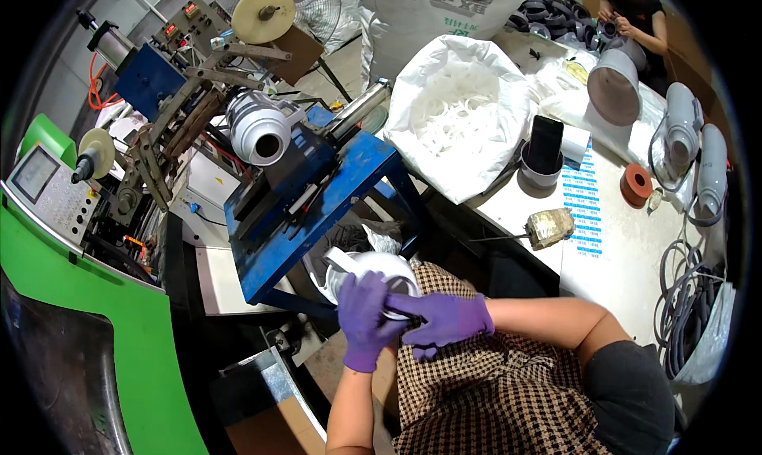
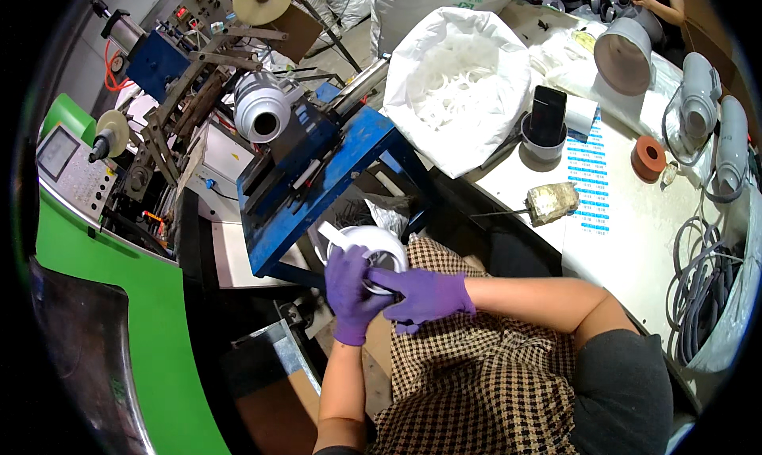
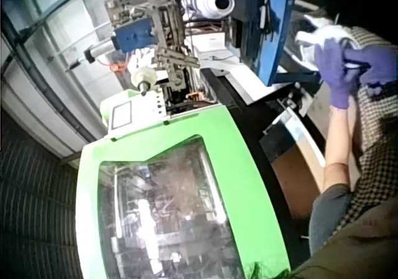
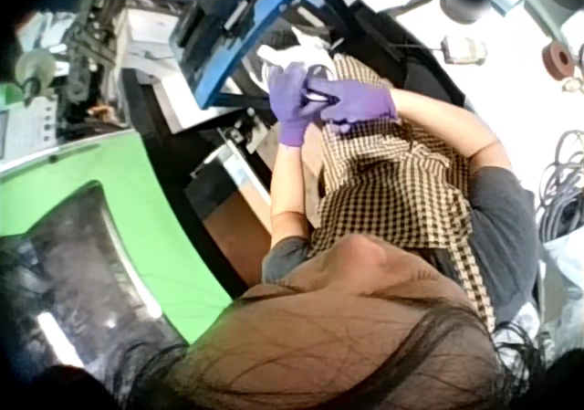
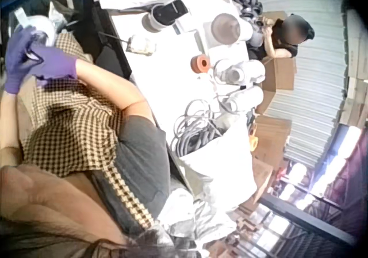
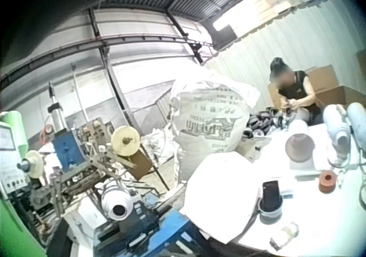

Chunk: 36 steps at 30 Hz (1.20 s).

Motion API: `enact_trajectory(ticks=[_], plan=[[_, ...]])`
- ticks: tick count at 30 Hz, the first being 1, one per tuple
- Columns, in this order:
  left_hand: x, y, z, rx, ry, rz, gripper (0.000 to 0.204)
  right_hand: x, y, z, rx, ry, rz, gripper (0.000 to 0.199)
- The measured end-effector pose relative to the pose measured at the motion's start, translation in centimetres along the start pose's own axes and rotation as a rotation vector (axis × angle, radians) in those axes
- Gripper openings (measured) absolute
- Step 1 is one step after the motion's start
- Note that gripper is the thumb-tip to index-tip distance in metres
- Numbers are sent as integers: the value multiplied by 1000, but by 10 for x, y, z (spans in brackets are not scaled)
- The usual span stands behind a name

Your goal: The person places a jug into a machine for labeling and then attaches a handle to the jug by hand.

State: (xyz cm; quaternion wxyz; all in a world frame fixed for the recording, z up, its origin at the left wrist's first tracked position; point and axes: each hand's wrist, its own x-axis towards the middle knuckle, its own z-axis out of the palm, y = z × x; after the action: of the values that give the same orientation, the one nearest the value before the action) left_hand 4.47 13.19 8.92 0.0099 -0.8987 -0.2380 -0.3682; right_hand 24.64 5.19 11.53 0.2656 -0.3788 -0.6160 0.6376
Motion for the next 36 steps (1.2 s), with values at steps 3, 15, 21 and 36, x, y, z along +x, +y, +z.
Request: enact_trajectory(ticks=[3, 15, 21, 36], plan=[[-11, -31, 0, -34, 289, -213, 79, 3, -7, -45, -694, 411, -379, 38], [-47, -13, -47, -11, 238, -236, 109, -3, 64, -329, -1538, 862, 383, 16], [-87, 17, -56, -184, 344, -549, 81, -1, 37, -221, -1060, 1162, -445, 10], [-67, 31, -46, -205, 58, -405, 82, 25, 10, 39, -617, 331, -710, 18]])
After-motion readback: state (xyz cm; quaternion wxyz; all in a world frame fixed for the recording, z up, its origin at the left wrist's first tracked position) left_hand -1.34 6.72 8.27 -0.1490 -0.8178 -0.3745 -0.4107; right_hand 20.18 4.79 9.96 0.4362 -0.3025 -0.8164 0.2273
